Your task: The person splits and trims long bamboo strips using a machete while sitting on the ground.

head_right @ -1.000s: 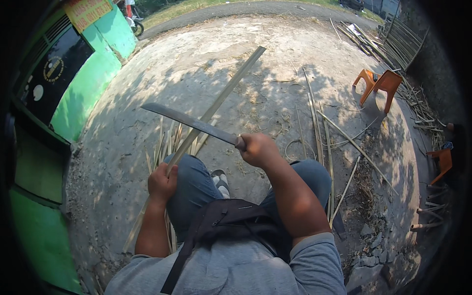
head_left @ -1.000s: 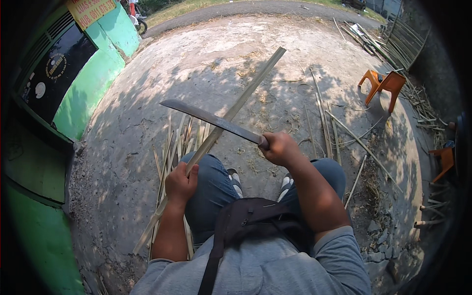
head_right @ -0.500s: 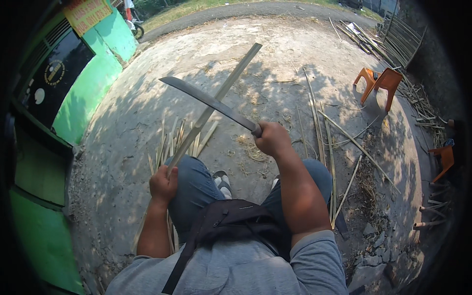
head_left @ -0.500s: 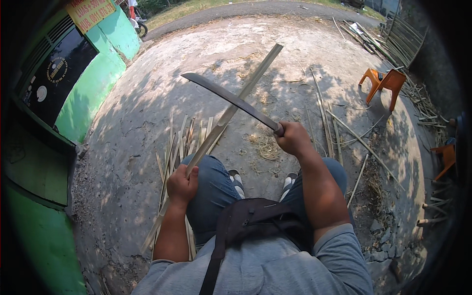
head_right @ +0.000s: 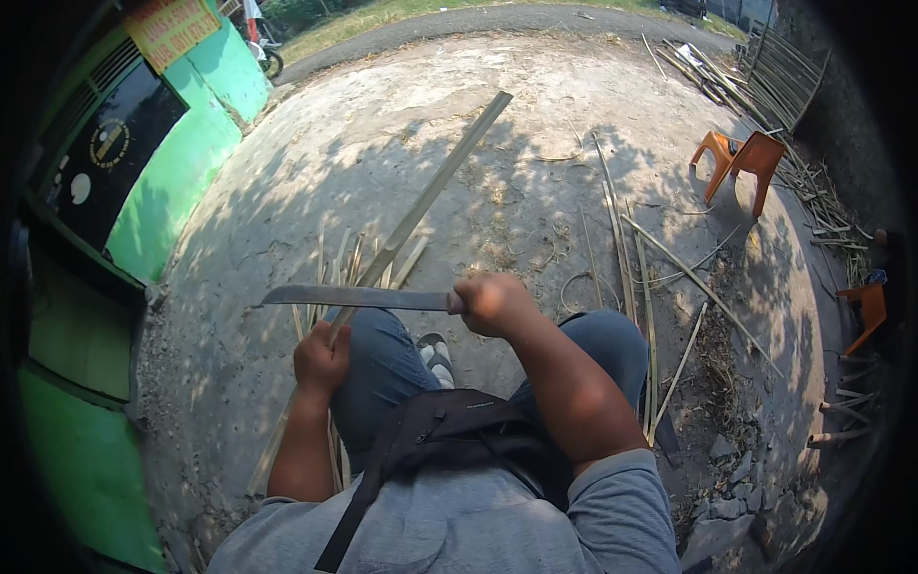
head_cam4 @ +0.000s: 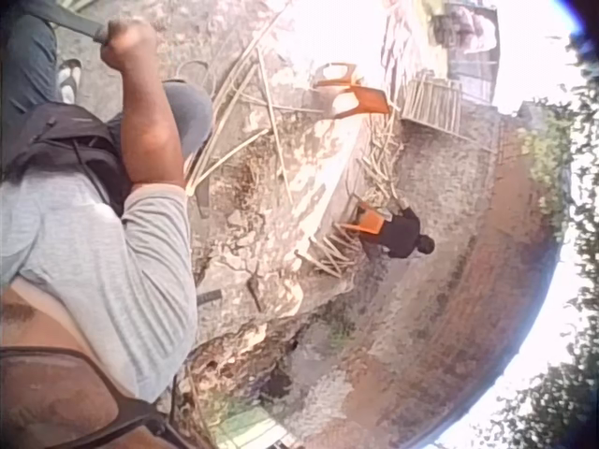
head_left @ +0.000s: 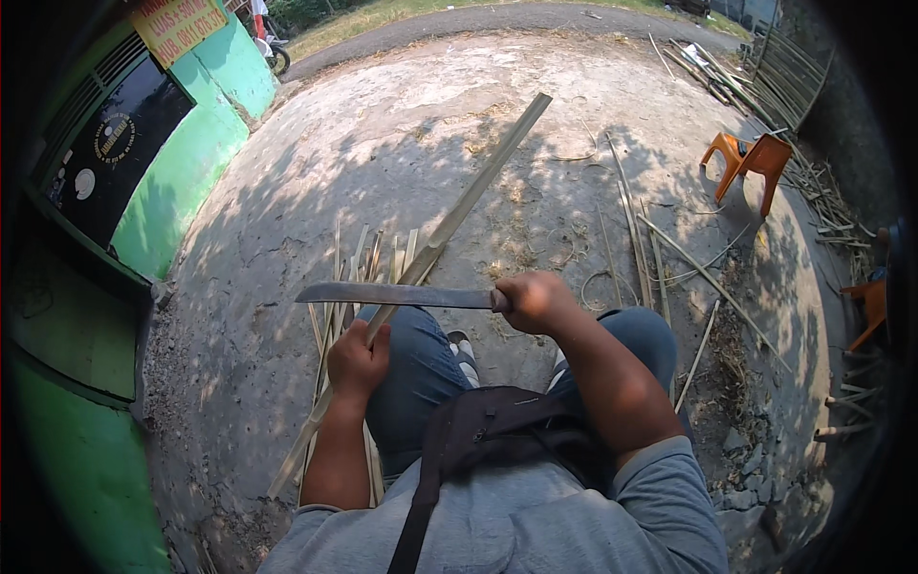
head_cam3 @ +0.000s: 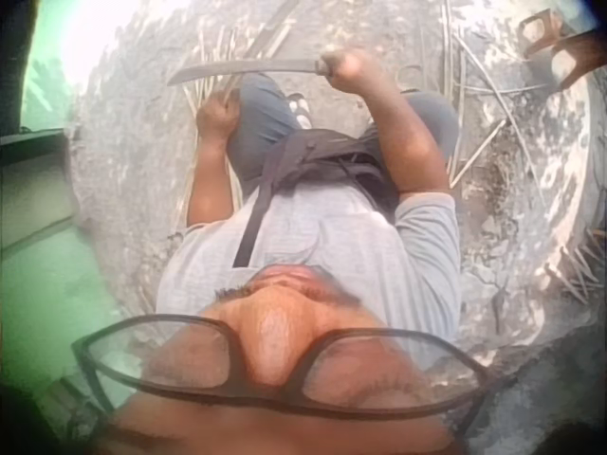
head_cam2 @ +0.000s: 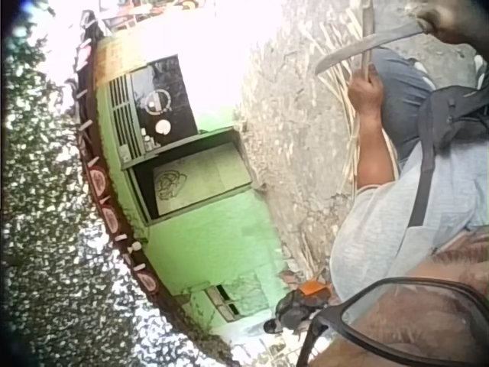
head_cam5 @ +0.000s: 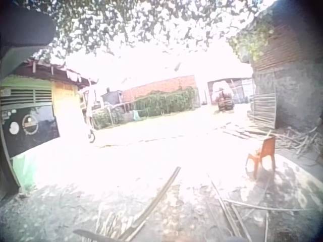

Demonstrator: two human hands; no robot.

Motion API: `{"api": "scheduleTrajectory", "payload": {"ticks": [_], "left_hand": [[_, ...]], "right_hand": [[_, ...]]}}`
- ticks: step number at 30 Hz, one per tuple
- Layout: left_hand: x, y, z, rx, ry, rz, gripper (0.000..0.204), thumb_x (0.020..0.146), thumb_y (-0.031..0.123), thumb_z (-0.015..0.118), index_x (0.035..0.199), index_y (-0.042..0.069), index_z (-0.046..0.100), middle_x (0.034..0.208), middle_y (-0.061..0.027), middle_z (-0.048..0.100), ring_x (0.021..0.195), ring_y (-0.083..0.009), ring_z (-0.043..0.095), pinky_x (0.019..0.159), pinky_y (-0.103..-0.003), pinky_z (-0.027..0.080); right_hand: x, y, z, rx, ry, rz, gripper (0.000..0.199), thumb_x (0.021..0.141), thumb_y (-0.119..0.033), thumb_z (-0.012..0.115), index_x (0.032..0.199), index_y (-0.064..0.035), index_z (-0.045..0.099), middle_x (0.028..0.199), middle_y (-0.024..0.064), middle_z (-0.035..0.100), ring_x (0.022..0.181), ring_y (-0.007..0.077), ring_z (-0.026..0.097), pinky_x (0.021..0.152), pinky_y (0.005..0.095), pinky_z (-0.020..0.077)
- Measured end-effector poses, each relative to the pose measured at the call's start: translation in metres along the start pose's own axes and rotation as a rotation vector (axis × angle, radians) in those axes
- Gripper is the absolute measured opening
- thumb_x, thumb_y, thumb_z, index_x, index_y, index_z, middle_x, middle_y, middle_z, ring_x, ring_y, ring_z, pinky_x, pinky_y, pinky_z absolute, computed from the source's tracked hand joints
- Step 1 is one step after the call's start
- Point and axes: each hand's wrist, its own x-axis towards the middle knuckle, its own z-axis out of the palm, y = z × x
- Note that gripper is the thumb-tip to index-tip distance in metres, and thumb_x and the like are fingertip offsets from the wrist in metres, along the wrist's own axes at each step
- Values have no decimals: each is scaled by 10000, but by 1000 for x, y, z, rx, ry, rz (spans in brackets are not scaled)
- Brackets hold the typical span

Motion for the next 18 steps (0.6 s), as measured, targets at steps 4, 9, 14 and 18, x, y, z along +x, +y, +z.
{"api": "scheduleTrajectory", "payload": {"ticks": [4, 9, 14, 18], "left_hand": [[1, 1, 3, -86, 79, 68, 440, 1054, 496, 625, 905, 82, 637, 741, -203, 661, 727, -475, 679, 640, -566, 516], [0, 1, 1, -88, 52, 29, 444, 1054, 496, 626, 906, 78, 635, 748, -210, 663, 739, -479, 681, 653, -568, 516], [0, -3, 4, -45, 52, 22, 484, 1059, 518, 609, 869, 73, 612, 732, -213, 655, 721, -479, 678, 643, -571, 513], [0, -2, 1, -86, 41, -29, 509, 1061, 532, 602, 845, 72, 605, 723, -206, 650, 707, -469, 679, 638, -563, 516]], "right_hand": [[1, -9, -1, -61, -118, -26, 75, 853, -229, 752, 874, -161, 731, 844, 124, 754, 832, 368, 752, 717, 497, 595], [3, 3, -7, -94, -12, -42, 117, 853, -255, 760, 827, -151, 713, 766, 134, 721, 767, 374, 739, 669, 507, 579], [4, 26, -6, -120, 103, -86, 150, 866, -269, 758, 802, -141, 713, 678, 142, 676, 676, 387, 711, 621, 518, 561], [4, 33, -15, -65, 124, 78, 200, 916, -306, 730, 828, -127, 736, 748, 175, 703, 750, 432, 710, 682, 554, 564]]}}
